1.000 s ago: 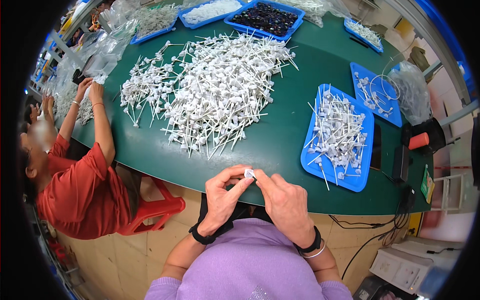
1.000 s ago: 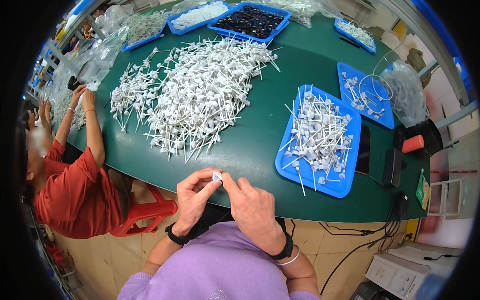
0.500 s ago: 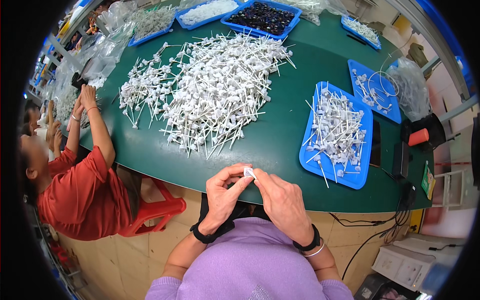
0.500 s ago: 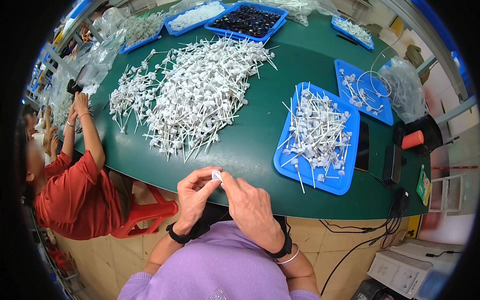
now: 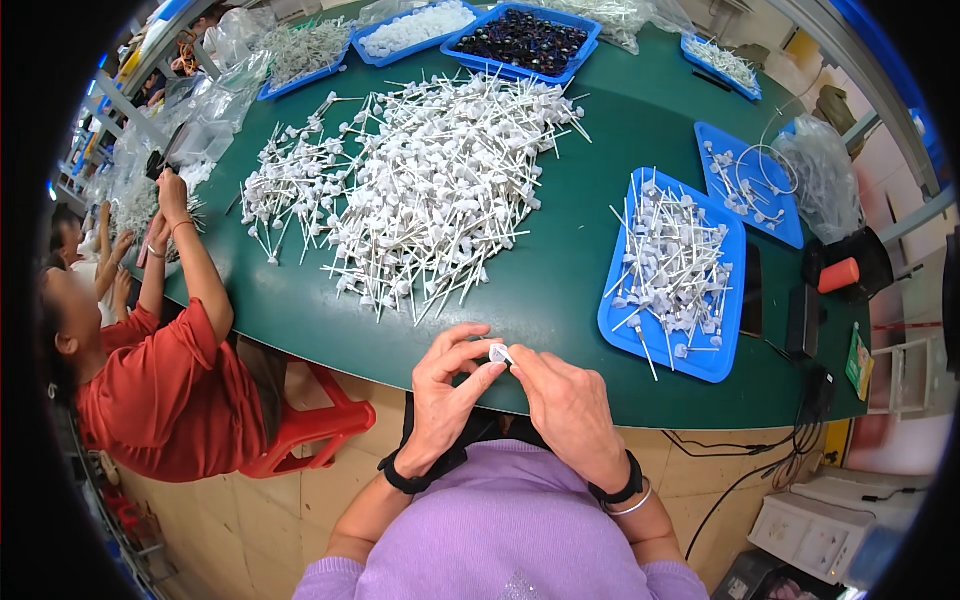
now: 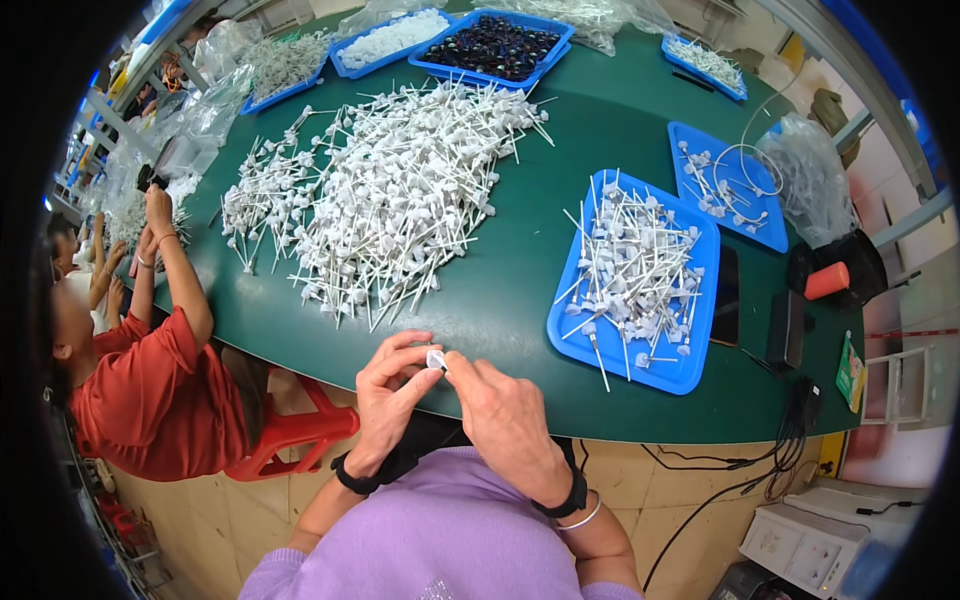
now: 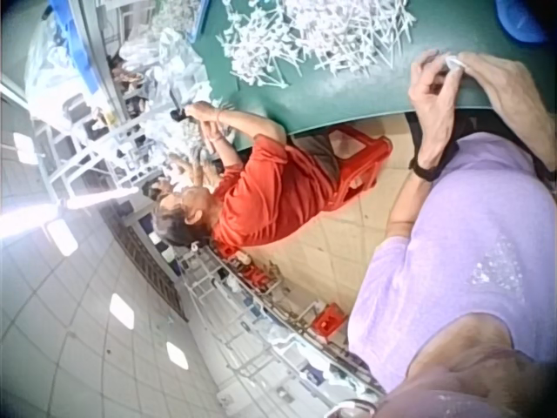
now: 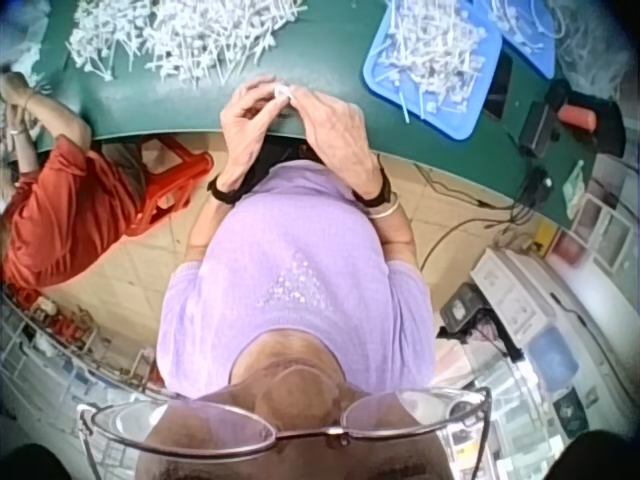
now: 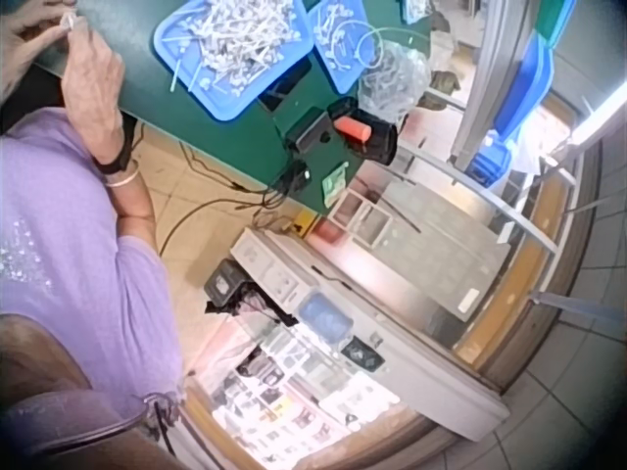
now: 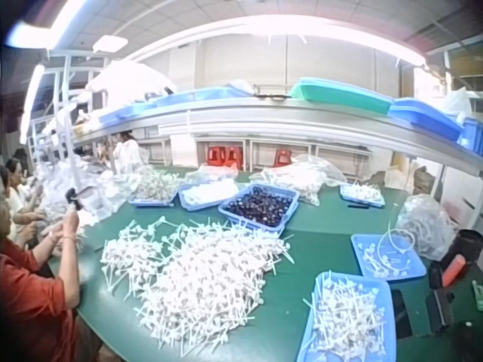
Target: Assembling small plastic components into spray nozzle heads at a workshop bench.
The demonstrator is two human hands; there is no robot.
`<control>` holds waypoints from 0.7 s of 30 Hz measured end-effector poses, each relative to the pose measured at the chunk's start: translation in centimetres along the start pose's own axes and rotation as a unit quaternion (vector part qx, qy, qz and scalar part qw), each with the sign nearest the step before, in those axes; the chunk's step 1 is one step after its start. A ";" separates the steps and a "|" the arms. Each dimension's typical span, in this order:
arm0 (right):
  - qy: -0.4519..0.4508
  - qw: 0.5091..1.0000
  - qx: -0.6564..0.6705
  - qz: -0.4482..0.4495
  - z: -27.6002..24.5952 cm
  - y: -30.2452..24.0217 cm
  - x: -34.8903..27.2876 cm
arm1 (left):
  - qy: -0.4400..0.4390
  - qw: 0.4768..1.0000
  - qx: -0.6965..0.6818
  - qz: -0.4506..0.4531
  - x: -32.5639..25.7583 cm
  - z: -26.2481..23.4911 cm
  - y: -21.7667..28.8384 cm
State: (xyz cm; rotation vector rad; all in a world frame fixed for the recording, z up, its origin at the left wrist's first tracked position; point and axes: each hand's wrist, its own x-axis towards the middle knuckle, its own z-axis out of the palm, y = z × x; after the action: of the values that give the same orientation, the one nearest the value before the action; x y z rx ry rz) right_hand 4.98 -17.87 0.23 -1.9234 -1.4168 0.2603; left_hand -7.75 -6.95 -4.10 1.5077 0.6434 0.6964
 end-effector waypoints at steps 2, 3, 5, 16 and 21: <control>0.006 1.000 0.017 -0.005 0.0 0.2 0.0 | -0.013 0.998 0.068 -0.003 -0.2 -0.7 0.3; 0.003 1.000 0.023 -0.005 0.0 0.3 0.1 | -0.019 0.995 0.102 -0.004 -0.3 -0.9 0.4; -0.006 0.999 0.037 -0.006 0.0 0.4 0.2 | -0.014 0.999 0.012 -0.031 -0.5 -0.7 0.2; -0.084 0.985 0.142 0.052 -0.9 0.8 0.6 | 0.002 0.996 -0.050 -0.081 -0.9 -0.2 0.5; -0.137 0.966 0.198 0.090 -0.7 1.7 1.0 | 0.011 0.999 0.015 -0.046 -1.1 -0.1 0.1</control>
State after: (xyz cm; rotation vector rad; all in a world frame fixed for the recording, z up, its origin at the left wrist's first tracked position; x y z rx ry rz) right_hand 6.98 -17.54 -0.11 -1.7240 -1.2409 0.8577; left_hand -8.51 -7.72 -4.03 1.4907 0.7388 0.6361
